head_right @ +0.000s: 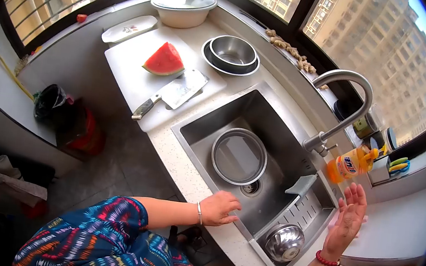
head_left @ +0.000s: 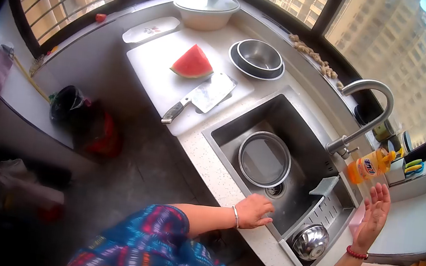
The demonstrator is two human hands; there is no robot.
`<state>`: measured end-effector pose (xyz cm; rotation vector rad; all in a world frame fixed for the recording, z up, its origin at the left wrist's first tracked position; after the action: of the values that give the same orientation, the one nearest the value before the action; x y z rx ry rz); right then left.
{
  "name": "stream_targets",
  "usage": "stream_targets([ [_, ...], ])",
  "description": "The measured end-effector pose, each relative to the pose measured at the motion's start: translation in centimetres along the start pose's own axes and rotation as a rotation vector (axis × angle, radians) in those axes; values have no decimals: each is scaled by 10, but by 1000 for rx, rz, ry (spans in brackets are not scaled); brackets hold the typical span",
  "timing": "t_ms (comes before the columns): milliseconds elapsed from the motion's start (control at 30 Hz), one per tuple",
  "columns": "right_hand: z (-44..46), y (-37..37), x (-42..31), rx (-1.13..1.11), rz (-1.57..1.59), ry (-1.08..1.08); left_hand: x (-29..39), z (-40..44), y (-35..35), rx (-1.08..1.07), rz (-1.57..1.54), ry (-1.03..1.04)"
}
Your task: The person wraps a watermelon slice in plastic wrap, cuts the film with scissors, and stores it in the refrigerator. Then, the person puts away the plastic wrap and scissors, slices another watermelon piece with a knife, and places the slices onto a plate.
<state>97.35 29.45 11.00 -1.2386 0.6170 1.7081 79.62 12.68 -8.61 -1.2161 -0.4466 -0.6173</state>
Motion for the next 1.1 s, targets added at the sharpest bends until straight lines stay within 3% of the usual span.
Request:
stream_targets([
  [33,-16,27,-7,13,-20,22,-2,-10,-23,117,-111,2],
  [133,-61,100,-1,-95,12,182,-25,-65,-100,188,-152,10],
  [233,-97,180,29,-186,111,397,-72,-140,-171,237,-33,-244],
  [367,-111,292,51,-340,142,500,-114,-239,-252,412,-11,-467],
  [500,-91,380,60,-430,57,586,-138,-301,-290,552,-45,-575],
  [567,-75,406,61,-422,-85,547,-151,-319,-295,621,-272,-715],
  [633,-56,427,70,-480,-405,340,-167,-326,-293,640,-318,-700],
  [733,-35,454,83,-485,-586,358,-192,-321,-297,646,-472,-731],
  [967,-2,513,110,-491,-849,275,-237,-261,-338,444,-409,-734],
  [1100,8,529,118,-493,-988,279,-275,-222,-350,414,-652,-771],
])
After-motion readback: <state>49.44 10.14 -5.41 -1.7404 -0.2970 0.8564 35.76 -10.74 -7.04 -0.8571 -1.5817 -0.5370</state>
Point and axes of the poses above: each hand's wrist, its own z-axis towards the middle knuckle, its own y-axis out of the palm, x = y × z, the point moved 5 cm from there along z, towards the middle knuckle, and after that the axes turned 4 degrees about z, right-handed, at the moved point
